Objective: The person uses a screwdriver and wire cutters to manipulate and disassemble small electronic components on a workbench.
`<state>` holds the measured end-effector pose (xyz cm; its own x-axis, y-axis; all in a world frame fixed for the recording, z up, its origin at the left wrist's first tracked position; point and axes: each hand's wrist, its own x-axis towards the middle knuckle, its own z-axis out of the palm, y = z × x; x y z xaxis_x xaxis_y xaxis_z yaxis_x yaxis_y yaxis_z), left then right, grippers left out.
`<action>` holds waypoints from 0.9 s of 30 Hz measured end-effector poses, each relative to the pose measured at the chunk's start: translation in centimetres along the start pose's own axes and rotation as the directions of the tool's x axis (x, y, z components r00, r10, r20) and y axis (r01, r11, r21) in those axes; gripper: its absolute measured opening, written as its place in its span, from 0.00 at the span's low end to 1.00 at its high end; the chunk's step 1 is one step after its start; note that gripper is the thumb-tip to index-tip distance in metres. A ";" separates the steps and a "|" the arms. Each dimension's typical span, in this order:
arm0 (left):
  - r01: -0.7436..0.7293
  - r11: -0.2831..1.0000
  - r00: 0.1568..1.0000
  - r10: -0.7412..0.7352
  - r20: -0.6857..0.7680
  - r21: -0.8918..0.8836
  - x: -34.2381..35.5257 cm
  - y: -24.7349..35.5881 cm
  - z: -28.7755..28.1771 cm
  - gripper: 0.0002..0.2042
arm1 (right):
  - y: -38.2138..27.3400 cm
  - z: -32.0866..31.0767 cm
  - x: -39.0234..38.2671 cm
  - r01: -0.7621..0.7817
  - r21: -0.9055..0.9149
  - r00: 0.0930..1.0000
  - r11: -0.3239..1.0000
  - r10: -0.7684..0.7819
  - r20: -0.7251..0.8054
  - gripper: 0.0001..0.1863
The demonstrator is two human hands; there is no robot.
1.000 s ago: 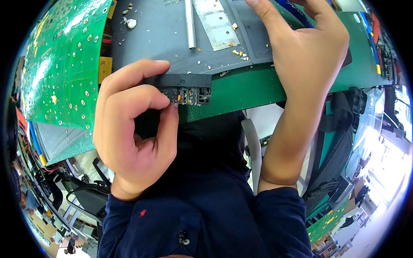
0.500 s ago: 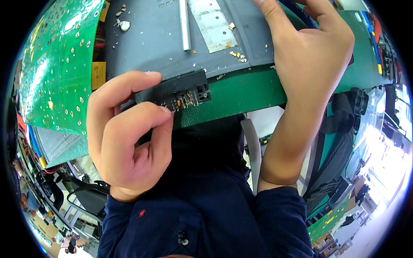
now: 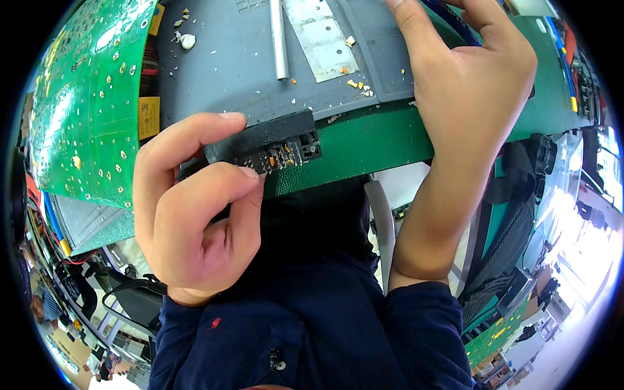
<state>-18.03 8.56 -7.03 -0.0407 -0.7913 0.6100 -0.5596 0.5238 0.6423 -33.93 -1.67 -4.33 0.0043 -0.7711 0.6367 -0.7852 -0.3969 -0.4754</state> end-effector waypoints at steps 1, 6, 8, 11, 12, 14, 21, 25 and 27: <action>0.001 1.000 1.000 -0.001 0.002 -0.012 0.1 0.1 0.0 0.18 | -0.7 -0.9 0.6 -0.079 0.074 0.996 0.994 0.076 0.042 0.07; -0.023 1.000 1.000 0.023 -0.011 -0.016 0.1 -0.3 0.3 0.18 | 1.0 0.5 -0.4 0.053 0.029 0.997 0.998 -0.052 -0.054 0.06; -0.021 1.000 1.000 0.021 -0.013 -0.014 0.1 -0.2 0.3 0.18 | 2.4 0.3 -0.4 0.098 0.082 0.994 0.992 -0.094 -0.055 0.07; -0.009 1.000 1.000 0.009 -0.016 -0.010 -0.1 -0.1 0.3 0.18 | 5.2 -0.9 -0.3 0.154 -0.059 0.986 0.986 -0.150 0.067 0.12; -0.012 1.000 1.000 0.012 -0.020 -0.005 0.0 -0.1 0.4 0.17 | 5.3 -1.0 -0.3 0.106 -0.023 0.991 0.994 -0.104 0.084 0.12; -0.024 1.000 0.999 0.024 -0.031 0.005 0.1 -0.2 0.4 0.15 | 4.8 -1.0 -0.1 0.018 0.059 0.994 0.998 -0.025 0.111 0.13; -0.063 0.997 0.998 0.064 -0.014 0.033 0.2 -0.3 0.2 0.11 | 3.3 -1.1 0.3 -0.010 0.136 1.000 0.991 0.009 0.007 0.11; -0.058 0.997 0.997 0.060 -0.047 0.054 0.3 0.2 0.2 0.12 | 3.3 -1.1 0.3 0.031 0.170 0.999 0.985 -0.024 -0.041 0.10; -0.059 0.996 0.996 0.063 -0.060 0.061 0.4 0.4 0.1 0.13 | 3.1 -1.2 0.3 0.035 0.154 0.999 0.987 -0.032 -0.018 0.10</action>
<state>-18.36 8.41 -6.64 -0.0262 -0.7364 0.6760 -0.6060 0.5495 0.5752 -37.10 -2.56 -4.86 0.0187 -0.7490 0.6623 -0.6798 -0.4953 -0.5409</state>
